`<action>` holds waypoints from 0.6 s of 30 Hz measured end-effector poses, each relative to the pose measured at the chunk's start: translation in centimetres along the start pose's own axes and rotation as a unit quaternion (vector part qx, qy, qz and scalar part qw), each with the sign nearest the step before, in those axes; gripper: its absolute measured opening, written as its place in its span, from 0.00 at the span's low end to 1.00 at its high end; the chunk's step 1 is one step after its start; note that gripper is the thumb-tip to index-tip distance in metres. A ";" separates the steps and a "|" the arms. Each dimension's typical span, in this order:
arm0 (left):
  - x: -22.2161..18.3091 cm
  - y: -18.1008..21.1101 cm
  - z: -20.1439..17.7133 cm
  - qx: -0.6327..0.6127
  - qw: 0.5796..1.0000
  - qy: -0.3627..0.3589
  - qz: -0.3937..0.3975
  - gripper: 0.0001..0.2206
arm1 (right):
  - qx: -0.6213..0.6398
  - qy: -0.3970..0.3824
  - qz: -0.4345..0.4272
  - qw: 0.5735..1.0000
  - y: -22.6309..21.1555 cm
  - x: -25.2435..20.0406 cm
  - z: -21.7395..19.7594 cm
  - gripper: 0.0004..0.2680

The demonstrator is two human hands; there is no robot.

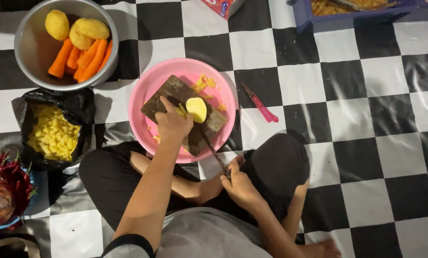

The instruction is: The person is dicing peeled potatoes on a wooden cutting board placed inside a pink plastic bowl. They first slice the potato into rounds and then cut those rounds into small cubes.

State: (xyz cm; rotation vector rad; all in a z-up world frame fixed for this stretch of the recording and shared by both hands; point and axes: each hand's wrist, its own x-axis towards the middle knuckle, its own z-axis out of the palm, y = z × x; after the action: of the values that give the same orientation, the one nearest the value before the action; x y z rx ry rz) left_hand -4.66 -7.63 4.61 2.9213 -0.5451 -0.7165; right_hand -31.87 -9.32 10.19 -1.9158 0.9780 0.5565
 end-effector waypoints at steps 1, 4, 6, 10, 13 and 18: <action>0.3 0.0 0.6 0.000 1.000 0.001 -0.001 0.51 | 0.000 0.000 -0.002 1.000 0.2 0.1 0.1 0.16; 0.6 0.1 1.7 0.031 0.999 0.022 -0.008 0.50 | -0.005 0.006 -0.009 1.000 0.9 0.6 0.4 0.18; 0.2 0.2 1.6 0.035 0.998 0.047 0.000 0.48 | 0.012 -0.002 -0.017 1.000 1.4 0.8 0.7 0.20; -0.2 0.1 2.1 0.038 0.997 0.070 0.000 0.47 | 0.043 -0.009 -0.032 0.999 1.7 0.5 0.7 0.21; -0.4 0.2 1.8 0.018 0.997 0.073 0.001 0.47 | 0.035 -0.001 -0.025 0.999 1.8 0.6 0.9 0.23; -0.3 0.4 1.2 0.011 0.999 0.043 0.003 0.50 | 0.044 -0.003 -0.013 0.999 -2.8 -3.6 -3.0 0.26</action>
State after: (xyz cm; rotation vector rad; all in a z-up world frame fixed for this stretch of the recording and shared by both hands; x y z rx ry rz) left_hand -5.59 -7.92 3.78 2.9525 -0.5555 -0.5850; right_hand -31.73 -9.57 15.59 -1.8448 0.9575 0.4950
